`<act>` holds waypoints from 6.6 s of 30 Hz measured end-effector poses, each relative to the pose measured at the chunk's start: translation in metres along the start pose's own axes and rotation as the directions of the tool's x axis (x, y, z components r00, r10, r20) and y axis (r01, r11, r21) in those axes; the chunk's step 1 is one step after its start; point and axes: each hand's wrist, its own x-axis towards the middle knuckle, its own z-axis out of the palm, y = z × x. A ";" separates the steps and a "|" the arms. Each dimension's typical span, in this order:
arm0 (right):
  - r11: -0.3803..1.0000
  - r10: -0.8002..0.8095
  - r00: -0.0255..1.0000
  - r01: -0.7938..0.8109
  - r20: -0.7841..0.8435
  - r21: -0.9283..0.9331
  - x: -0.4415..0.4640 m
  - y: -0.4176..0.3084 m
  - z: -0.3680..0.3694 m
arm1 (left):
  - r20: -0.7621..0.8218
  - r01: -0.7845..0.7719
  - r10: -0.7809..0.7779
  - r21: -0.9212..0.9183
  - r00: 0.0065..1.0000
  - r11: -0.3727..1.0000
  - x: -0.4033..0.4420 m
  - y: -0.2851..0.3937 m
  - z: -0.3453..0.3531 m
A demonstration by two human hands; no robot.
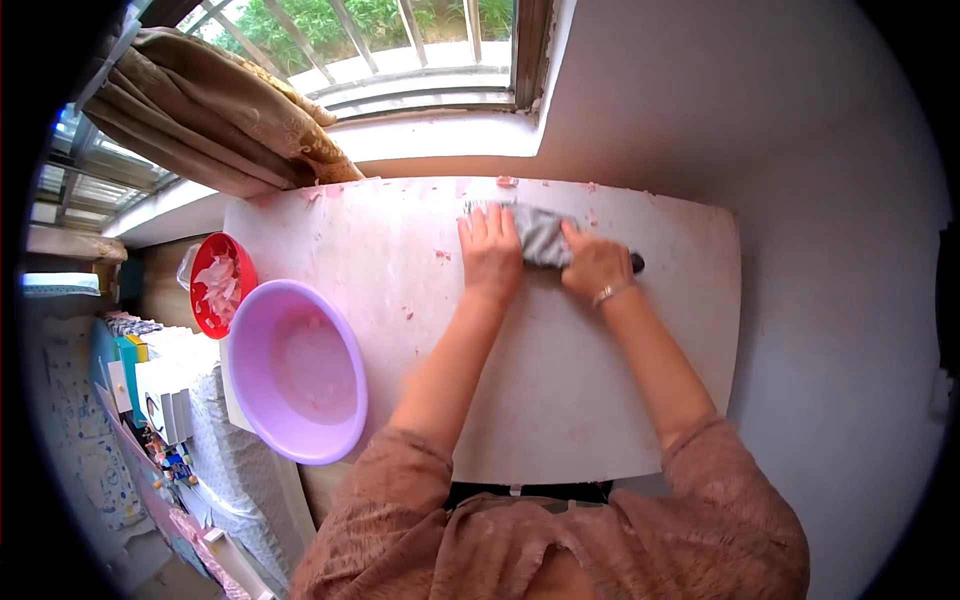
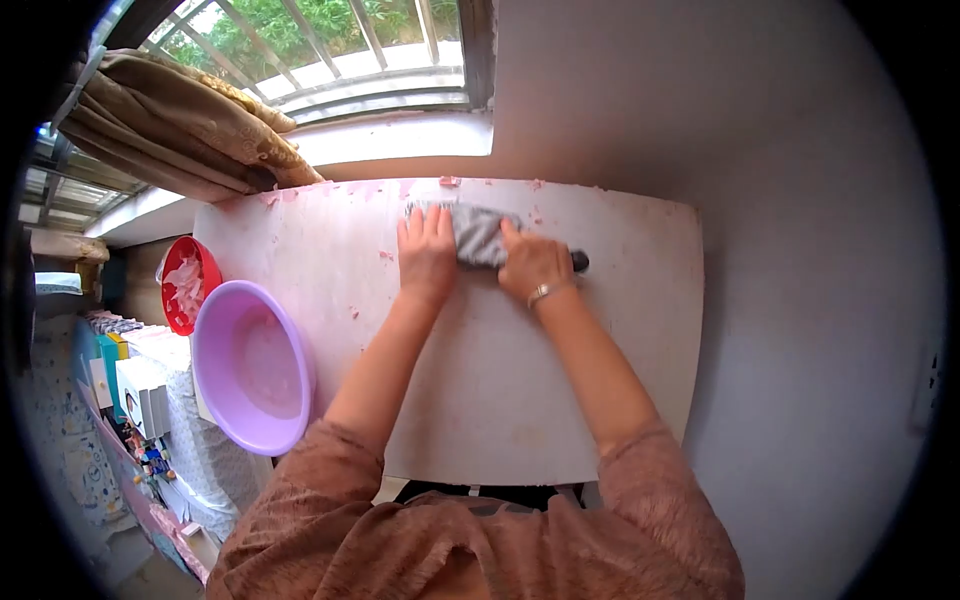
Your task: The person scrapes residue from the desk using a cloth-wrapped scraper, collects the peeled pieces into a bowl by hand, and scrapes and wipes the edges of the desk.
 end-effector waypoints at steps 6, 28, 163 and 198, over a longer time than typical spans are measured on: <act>1.000 -0.025 0.999 0.025 -0.034 -0.018 0.036 -0.003 -0.008 | 0.000 0.033 -0.033 0.010 0.999 0.999 0.028 -0.012 0.019; 0.897 -0.399 0.911 0.412 -0.105 0.162 -0.050 0.006 -0.006 | 0.066 0.142 -0.129 -0.294 0.989 0.945 -0.054 -0.013 -0.021; 0.989 -0.130 0.973 0.141 0.188 -0.043 0.082 -0.162 0.013 | 0.113 0.617 -0.608 -0.088 0.786 0.782 0.001 -0.138 -0.018; 0.853 -0.177 0.936 0.301 -0.305 0.427 0.128 -0.113 0.033 | 0.709 0.486 -0.104 -0.362 0.698 0.795 0.083 -0.206 -0.004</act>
